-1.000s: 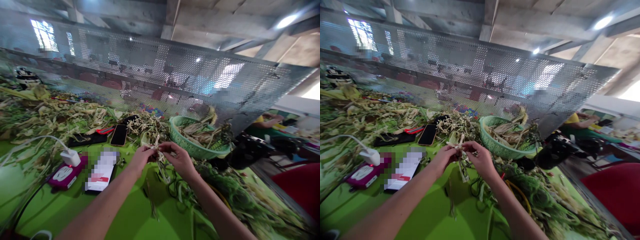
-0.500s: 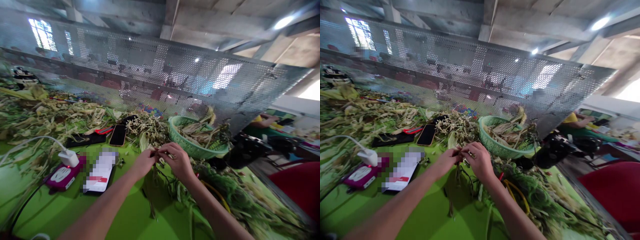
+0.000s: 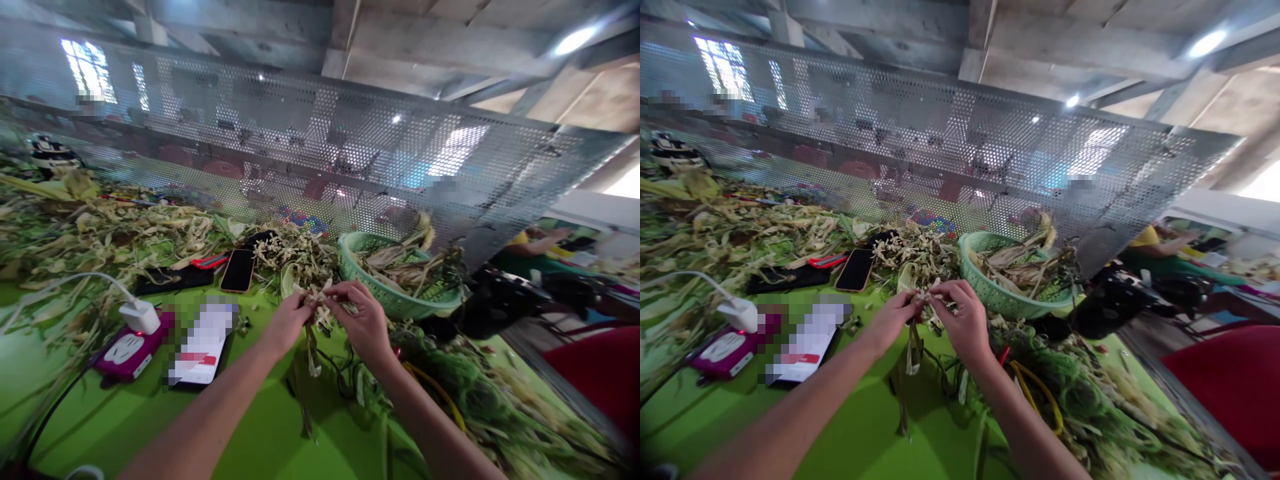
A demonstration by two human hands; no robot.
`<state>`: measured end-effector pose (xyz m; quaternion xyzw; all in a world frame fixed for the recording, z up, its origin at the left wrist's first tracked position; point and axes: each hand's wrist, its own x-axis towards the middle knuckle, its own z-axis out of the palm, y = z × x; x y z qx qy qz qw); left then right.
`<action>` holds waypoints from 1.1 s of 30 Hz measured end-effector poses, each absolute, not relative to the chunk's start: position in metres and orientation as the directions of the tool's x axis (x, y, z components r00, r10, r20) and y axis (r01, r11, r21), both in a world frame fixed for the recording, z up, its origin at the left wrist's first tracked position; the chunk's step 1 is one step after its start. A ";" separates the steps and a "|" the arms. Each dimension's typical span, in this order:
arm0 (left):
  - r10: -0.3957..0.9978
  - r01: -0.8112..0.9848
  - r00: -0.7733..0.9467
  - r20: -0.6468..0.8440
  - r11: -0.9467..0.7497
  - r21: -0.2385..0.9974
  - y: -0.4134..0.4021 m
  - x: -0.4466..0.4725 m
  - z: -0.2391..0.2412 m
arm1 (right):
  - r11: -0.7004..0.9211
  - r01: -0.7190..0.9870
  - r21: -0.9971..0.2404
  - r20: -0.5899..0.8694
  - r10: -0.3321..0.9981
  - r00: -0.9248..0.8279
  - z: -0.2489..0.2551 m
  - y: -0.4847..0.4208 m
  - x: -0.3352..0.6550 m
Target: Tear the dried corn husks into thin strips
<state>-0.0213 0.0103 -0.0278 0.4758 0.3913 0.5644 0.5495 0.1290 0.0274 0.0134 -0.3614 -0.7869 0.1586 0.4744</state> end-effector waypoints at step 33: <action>0.991 -0.499 0.126 -0.039 0.097 0.861 0.002 -0.026 -0.014 | 0.378 0.158 -0.912 0.346 0.918 -0.195 0.012 0.033 0.130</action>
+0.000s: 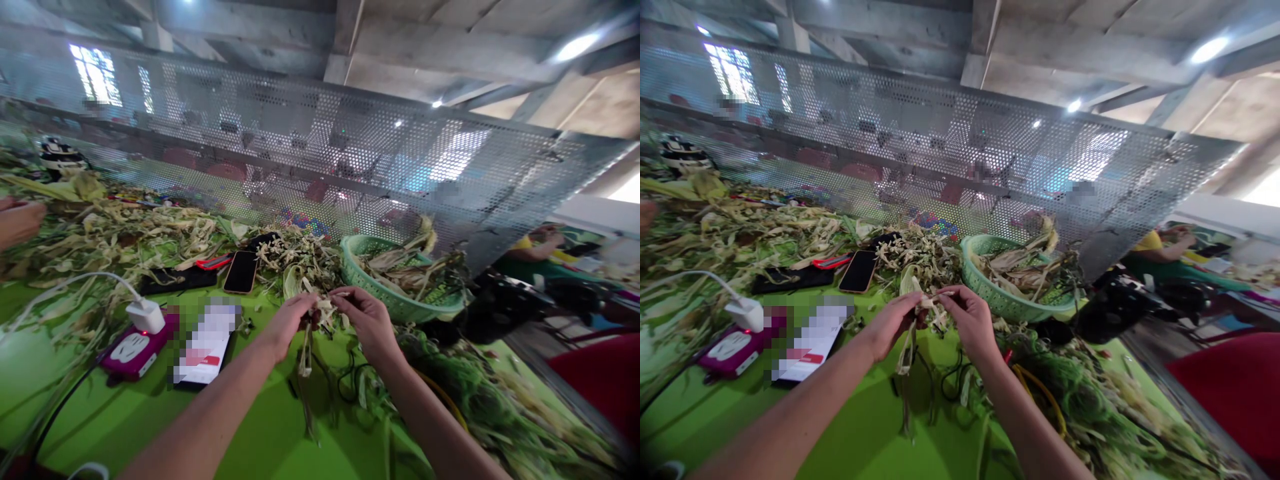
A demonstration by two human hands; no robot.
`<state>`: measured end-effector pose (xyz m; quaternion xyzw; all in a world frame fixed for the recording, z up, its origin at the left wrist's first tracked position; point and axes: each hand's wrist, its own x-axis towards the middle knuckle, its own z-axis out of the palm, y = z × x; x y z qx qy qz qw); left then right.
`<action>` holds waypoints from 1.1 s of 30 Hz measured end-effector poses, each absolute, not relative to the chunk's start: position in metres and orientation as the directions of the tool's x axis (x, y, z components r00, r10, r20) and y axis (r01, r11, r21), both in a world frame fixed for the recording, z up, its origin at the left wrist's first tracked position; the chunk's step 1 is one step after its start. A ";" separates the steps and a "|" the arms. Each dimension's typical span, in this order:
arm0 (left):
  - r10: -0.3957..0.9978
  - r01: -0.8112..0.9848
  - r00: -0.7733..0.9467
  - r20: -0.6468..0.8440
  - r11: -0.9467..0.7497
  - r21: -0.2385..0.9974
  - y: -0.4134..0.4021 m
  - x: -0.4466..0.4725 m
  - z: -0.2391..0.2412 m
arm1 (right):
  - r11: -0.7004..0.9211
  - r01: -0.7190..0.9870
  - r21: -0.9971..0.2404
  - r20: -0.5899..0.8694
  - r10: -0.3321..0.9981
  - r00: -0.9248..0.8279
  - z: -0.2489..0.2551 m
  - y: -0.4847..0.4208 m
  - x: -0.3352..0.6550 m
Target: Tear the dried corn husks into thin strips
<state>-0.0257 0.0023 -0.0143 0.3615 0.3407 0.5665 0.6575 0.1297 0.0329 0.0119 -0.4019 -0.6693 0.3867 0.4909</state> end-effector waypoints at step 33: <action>0.989 -0.558 0.144 -0.033 0.109 0.823 0.003 -0.030 -0.013 | 0.473 0.280 -0.835 0.437 0.880 -0.184 0.016 0.025 0.122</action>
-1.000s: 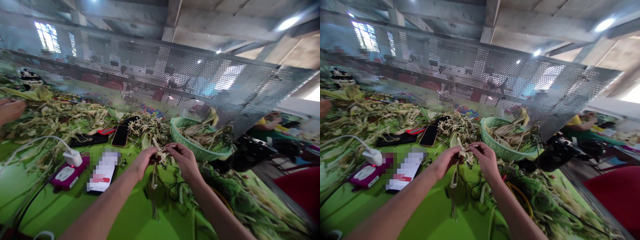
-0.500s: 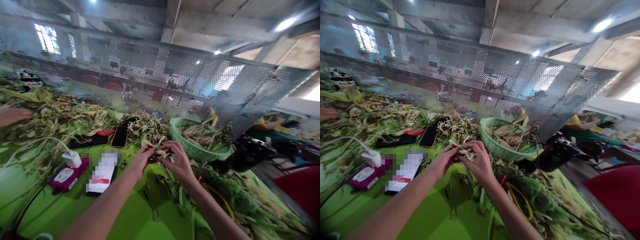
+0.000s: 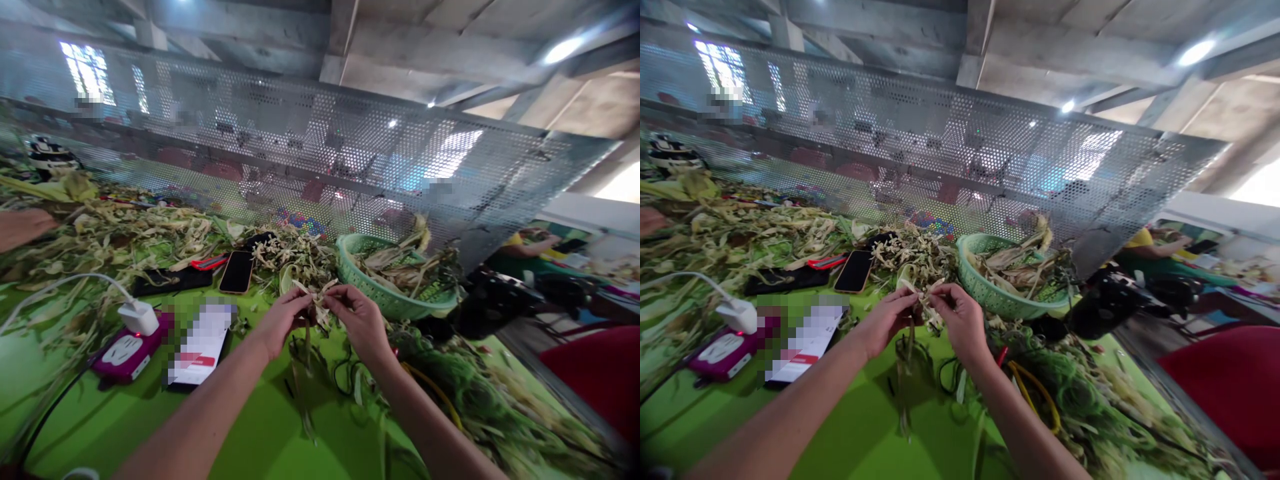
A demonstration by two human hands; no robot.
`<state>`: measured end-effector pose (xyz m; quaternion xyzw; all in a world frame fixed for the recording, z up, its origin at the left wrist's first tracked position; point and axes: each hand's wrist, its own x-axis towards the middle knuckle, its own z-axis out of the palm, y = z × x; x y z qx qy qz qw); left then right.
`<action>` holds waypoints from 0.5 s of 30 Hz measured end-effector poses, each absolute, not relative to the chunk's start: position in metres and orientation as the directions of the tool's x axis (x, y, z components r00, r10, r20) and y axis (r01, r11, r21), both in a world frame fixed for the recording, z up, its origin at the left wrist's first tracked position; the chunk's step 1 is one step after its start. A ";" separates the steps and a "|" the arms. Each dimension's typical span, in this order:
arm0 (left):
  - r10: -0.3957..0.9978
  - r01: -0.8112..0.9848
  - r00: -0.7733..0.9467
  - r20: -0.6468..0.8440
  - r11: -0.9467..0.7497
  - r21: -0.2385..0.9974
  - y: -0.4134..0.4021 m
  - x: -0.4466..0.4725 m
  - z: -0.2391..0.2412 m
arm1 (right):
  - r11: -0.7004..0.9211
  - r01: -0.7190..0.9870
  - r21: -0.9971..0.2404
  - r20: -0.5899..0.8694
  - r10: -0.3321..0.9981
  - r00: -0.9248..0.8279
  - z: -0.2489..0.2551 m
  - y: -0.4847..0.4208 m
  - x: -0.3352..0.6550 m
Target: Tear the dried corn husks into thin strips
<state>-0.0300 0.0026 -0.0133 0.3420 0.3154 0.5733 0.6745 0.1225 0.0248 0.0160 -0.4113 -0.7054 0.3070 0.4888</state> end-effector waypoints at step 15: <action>0.993 -0.496 0.120 -0.007 0.066 0.866 0.002 -0.031 -0.011 | 0.443 0.219 -0.869 0.408 0.893 -0.189 0.020 0.025 0.125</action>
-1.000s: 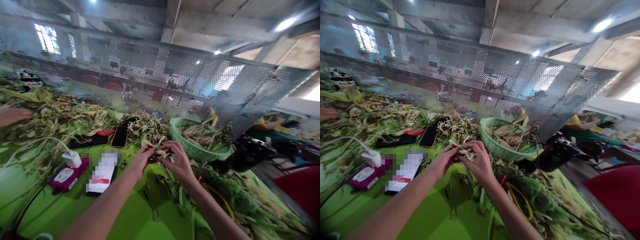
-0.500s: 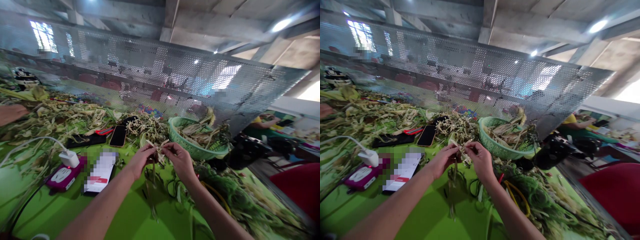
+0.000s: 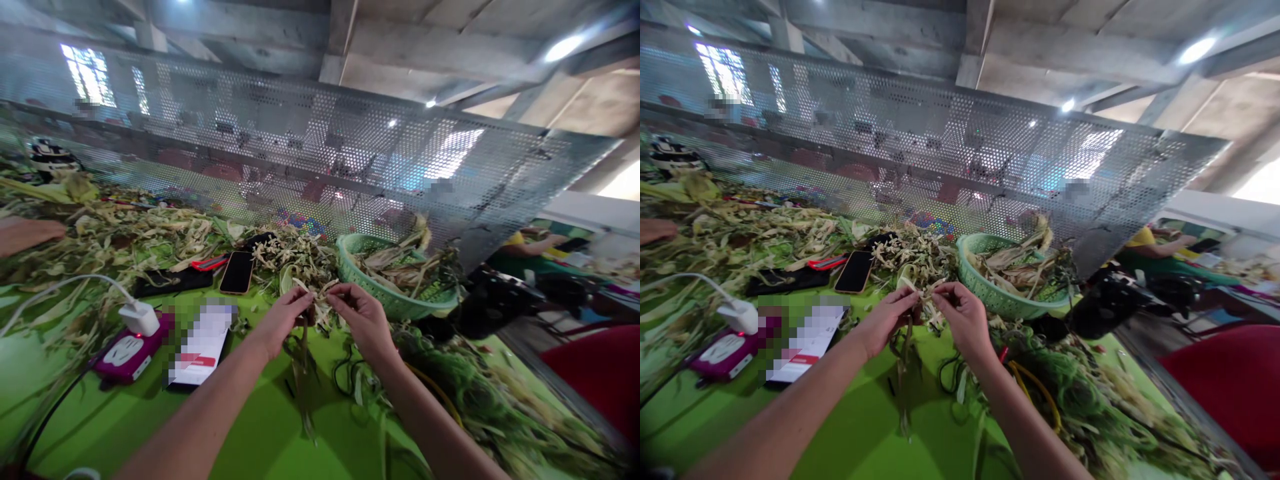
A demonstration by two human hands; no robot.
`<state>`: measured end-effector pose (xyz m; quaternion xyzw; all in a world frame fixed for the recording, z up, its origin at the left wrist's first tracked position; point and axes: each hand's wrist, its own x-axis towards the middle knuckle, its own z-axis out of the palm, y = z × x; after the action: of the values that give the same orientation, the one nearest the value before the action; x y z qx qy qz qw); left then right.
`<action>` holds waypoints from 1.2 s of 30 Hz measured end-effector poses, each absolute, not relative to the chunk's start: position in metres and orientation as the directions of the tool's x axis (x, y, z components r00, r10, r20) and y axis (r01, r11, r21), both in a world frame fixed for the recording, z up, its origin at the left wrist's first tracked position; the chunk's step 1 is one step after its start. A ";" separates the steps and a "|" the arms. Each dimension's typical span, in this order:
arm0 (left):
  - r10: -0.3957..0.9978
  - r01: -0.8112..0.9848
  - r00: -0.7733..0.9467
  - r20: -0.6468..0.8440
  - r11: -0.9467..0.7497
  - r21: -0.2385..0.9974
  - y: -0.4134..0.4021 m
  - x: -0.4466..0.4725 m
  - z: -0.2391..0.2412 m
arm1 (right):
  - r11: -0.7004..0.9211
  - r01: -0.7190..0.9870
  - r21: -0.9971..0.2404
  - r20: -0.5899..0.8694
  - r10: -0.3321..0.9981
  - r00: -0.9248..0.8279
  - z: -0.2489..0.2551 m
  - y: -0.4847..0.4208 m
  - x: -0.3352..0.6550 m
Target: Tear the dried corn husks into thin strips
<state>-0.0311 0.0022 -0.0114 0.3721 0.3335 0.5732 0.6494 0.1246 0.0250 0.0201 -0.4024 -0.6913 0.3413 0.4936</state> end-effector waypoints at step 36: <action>0.997 -0.360 -0.011 0.081 -0.079 0.930 0.006 -0.027 -0.015 | 0.301 0.138 -0.944 0.247 0.918 -0.311 0.004 0.027 0.118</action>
<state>-0.0274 0.0057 -0.0150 0.4209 0.3781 0.6021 0.5634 0.1180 0.0266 0.0038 -0.3901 -0.6767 0.4443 0.4386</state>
